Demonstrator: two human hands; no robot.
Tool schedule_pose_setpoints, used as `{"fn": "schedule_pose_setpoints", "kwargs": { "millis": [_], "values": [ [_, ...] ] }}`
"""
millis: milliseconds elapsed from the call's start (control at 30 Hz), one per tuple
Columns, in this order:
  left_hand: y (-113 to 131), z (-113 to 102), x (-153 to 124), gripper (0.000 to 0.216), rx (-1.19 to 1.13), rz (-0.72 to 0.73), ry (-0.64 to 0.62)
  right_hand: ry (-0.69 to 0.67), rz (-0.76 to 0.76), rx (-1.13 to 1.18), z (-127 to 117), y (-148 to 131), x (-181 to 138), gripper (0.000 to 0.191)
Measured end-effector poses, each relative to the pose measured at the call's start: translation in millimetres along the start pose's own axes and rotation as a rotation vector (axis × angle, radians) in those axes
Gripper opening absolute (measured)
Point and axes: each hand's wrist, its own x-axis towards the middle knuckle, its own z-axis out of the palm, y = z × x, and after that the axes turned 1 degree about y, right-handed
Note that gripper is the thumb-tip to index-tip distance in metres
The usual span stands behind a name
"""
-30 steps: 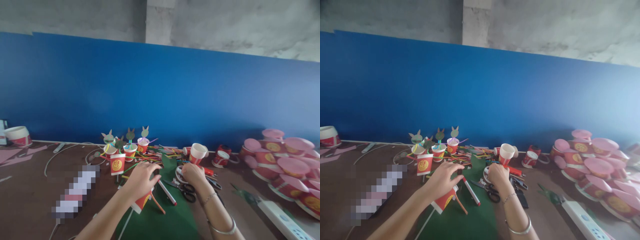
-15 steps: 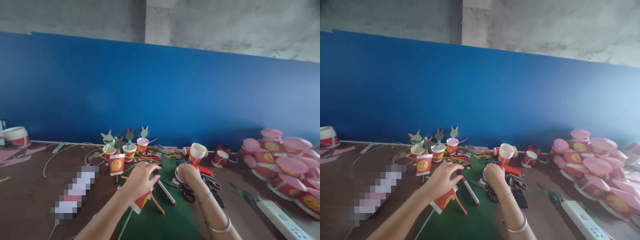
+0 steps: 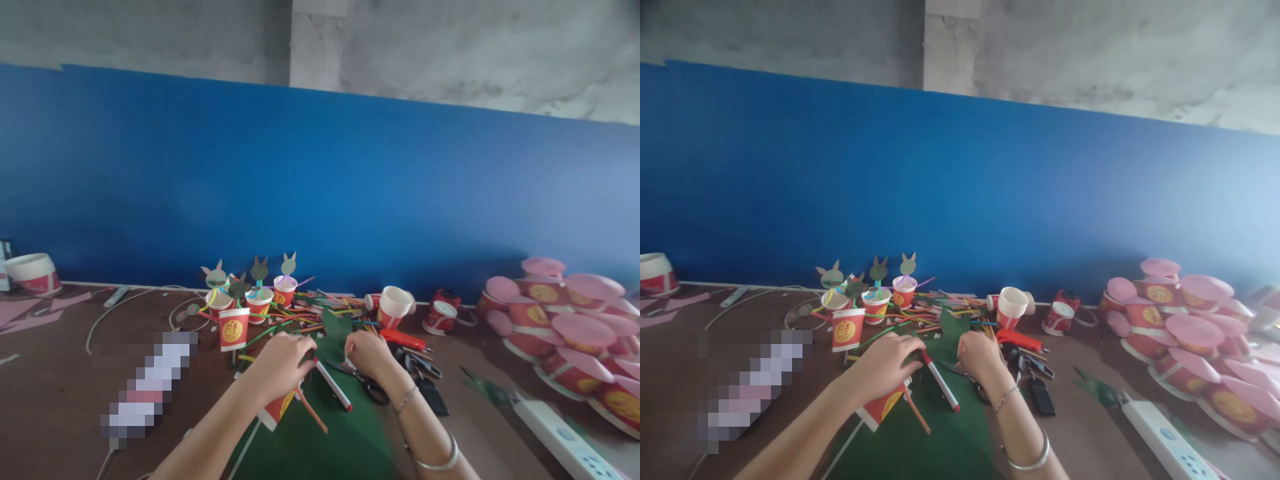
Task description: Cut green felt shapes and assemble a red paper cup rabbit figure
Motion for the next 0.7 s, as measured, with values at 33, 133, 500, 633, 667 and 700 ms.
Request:
{"fn": "schedule_pose_setpoints", "kwargs": {
  "millis": [33,133,500,633,667,700],
  "values": [
    [-1,1,1,0.022,0.033,-0.008,-0.005,-0.008,-0.012,-0.003,-1,-2,-1,0.022],
    [-6,5,2,0.021,0.119,-0.037,-0.018,-0.025,-0.043,-0.008,-1,-9,-3,0.02],
    [-23,7,6,0.022,0.203,-0.102,0.062,0.018,0.012,0.002,2,-1,-1,0.019],
    [-26,8,6,0.021,0.192,-0.082,0.094,0.058,0.093,0.016,2,10,3,0.022],
    [-27,8,6,0.021,0.181,-0.078,0.108,0.069,0.113,0.019,1,12,4,0.023],
    [-28,8,6,0.021,0.168,-0.075,0.126,0.082,0.129,0.023,0,14,5,0.024]
  ]
}}
